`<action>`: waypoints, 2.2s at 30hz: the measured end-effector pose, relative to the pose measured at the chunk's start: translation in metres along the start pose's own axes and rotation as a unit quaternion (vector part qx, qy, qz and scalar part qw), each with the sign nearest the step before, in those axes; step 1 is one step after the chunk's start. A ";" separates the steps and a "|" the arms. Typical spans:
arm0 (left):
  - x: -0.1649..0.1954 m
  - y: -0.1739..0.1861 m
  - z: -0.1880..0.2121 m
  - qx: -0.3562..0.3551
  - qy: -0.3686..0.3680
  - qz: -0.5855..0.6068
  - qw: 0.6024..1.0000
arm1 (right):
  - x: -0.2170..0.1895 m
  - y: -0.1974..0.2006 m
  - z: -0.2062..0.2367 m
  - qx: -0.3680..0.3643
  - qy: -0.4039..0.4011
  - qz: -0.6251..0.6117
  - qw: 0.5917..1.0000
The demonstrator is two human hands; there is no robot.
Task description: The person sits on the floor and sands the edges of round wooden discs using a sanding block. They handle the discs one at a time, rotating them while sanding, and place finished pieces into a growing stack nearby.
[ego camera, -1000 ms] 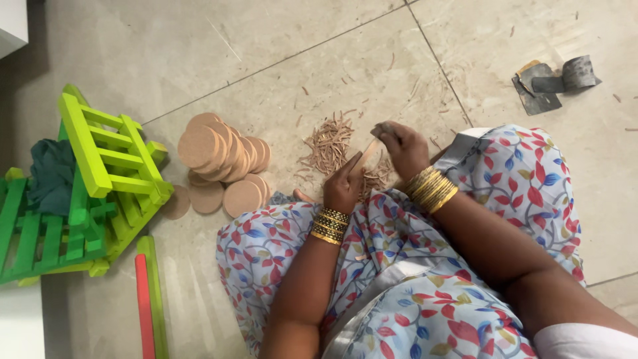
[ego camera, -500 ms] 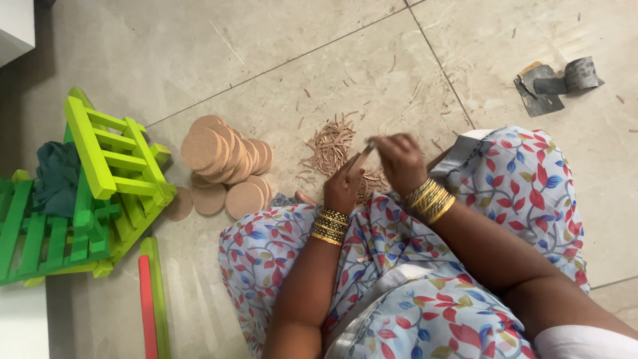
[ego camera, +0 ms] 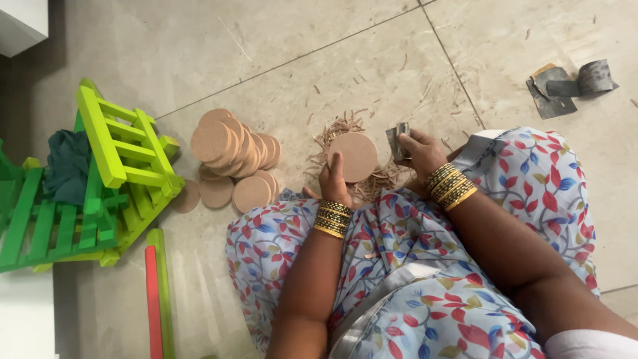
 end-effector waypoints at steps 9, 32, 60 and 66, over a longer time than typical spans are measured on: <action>-0.005 -0.028 0.013 -0.073 0.105 0.156 0.979 | 0.004 -0.040 0.013 -0.003 0.151 0.046 0.987; -0.008 -0.021 0.008 -0.051 0.066 0.105 0.991 | -0.030 -0.054 0.047 -0.005 0.203 0.109 0.973; -0.021 -0.027 0.015 -0.068 0.120 0.084 0.987 | -0.009 -0.010 0.018 0.030 0.118 0.068 0.990; -0.025 -0.033 0.010 -0.131 0.088 0.061 0.986 | -0.034 -0.041 0.054 0.029 0.221 0.264 0.938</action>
Point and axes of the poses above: each hand's wrist, its own z-axis away from the middle knuckle, its own y-axis out of the back of the hand, x = y × z, the point moved 9 cm from there along -z, towards the middle knuckle, and after that the axes turned 5 degrees about -x, right-handed, at the moved point
